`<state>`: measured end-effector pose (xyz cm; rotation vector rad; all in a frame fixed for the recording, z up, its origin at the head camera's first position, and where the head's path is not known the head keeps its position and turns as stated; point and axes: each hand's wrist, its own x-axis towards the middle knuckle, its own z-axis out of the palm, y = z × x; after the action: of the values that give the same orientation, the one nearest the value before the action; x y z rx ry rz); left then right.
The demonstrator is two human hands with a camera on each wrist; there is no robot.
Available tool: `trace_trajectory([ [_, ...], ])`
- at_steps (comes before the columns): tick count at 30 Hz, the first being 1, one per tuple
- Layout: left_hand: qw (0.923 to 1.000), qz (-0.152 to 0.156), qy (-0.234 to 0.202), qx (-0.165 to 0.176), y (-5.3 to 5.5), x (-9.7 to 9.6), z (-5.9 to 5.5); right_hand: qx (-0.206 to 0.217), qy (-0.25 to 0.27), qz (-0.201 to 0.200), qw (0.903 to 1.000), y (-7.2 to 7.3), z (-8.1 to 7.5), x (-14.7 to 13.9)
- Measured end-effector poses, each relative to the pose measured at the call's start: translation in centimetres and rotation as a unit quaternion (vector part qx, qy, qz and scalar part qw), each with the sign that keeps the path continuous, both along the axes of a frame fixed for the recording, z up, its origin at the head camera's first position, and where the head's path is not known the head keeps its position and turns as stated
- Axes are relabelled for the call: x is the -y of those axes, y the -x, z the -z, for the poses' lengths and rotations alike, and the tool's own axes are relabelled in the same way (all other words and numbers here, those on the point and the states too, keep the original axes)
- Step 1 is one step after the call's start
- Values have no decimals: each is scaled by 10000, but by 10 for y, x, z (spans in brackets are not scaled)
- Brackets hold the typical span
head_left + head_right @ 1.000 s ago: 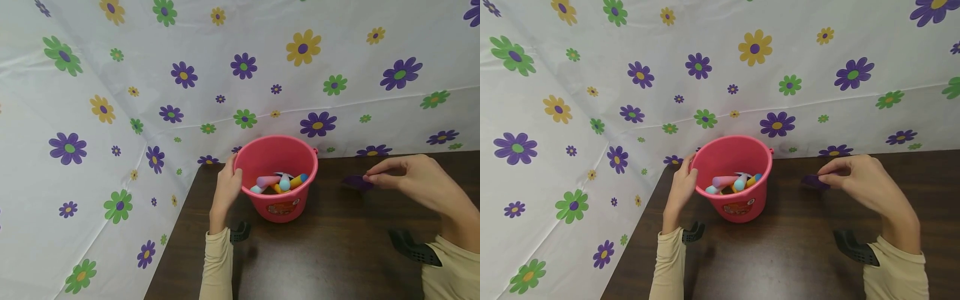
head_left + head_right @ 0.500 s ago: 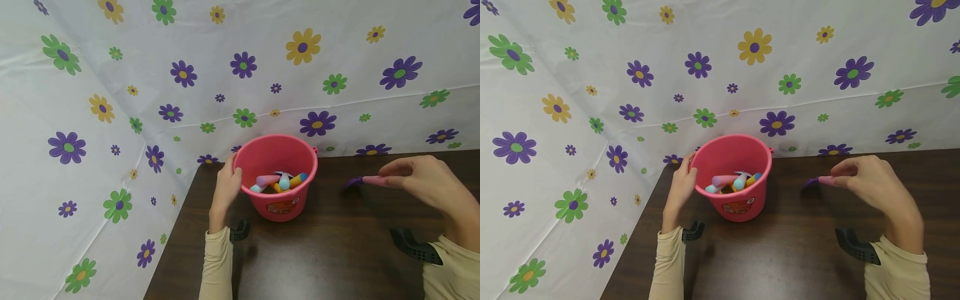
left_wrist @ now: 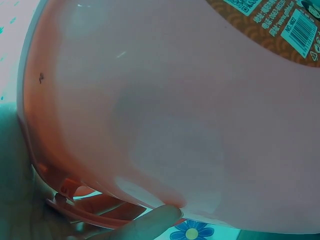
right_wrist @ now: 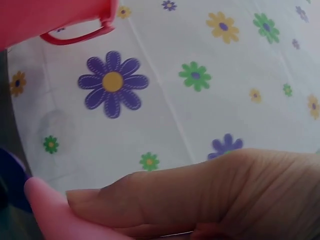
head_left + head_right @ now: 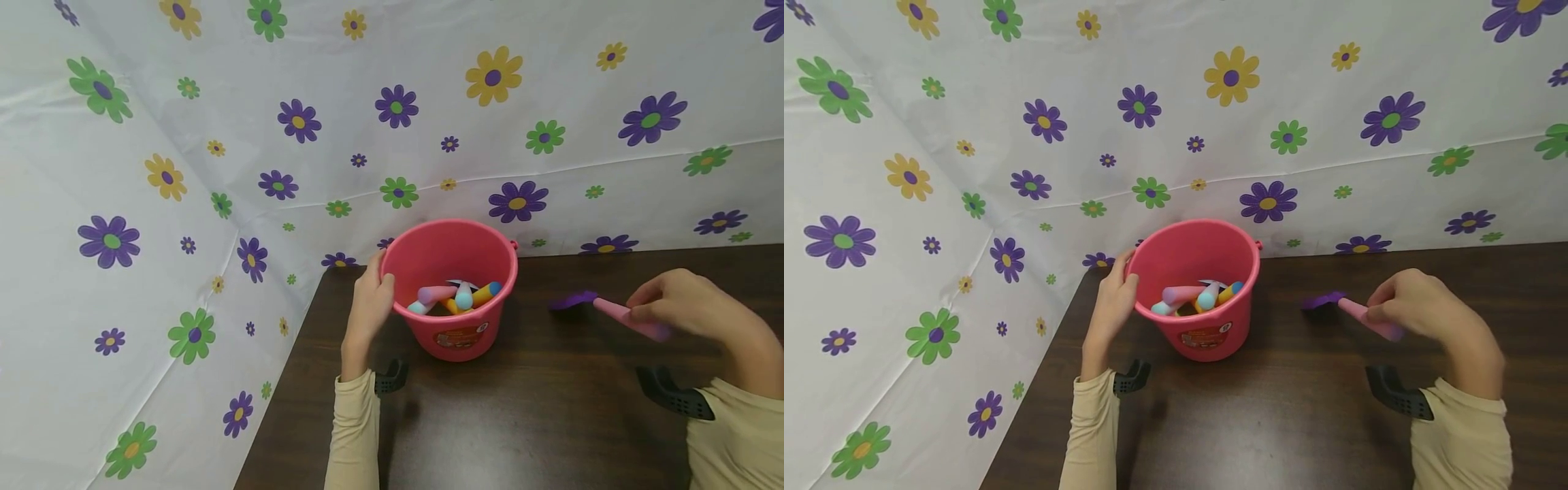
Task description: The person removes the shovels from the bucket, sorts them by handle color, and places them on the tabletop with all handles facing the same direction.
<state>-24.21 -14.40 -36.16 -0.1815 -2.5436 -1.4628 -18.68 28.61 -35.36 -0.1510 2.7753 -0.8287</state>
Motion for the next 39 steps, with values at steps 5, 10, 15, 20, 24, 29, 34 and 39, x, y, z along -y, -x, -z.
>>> trace_trajectory([
  [5,10000,-26,38,23,-1,0,0,454,398,-168,9980,7,14,-1],
  [10,10000,-18,40,21,0,0,0,1125,1095,-375,9869,17,30,-3],
  [15,10000,-20,35,1,-1,0,0,1621,1686,-376,9715,25,48,-2],
  [20,10000,-7,23,10,-2,0,0,1916,2004,-266,9604,29,62,-1],
  [24,10000,-11,18,-19,-2,0,0,1999,2122,-444,9555,32,71,1],
  [29,10000,-16,35,-36,-2,0,-1,2153,2185,-522,9504,35,79,4],
  [34,10000,-20,25,-30,-2,0,-1,2223,2138,-407,9504,38,81,7],
  [39,10000,-35,51,15,-1,0,0,2246,2147,-200,9503,39,81,11],
])
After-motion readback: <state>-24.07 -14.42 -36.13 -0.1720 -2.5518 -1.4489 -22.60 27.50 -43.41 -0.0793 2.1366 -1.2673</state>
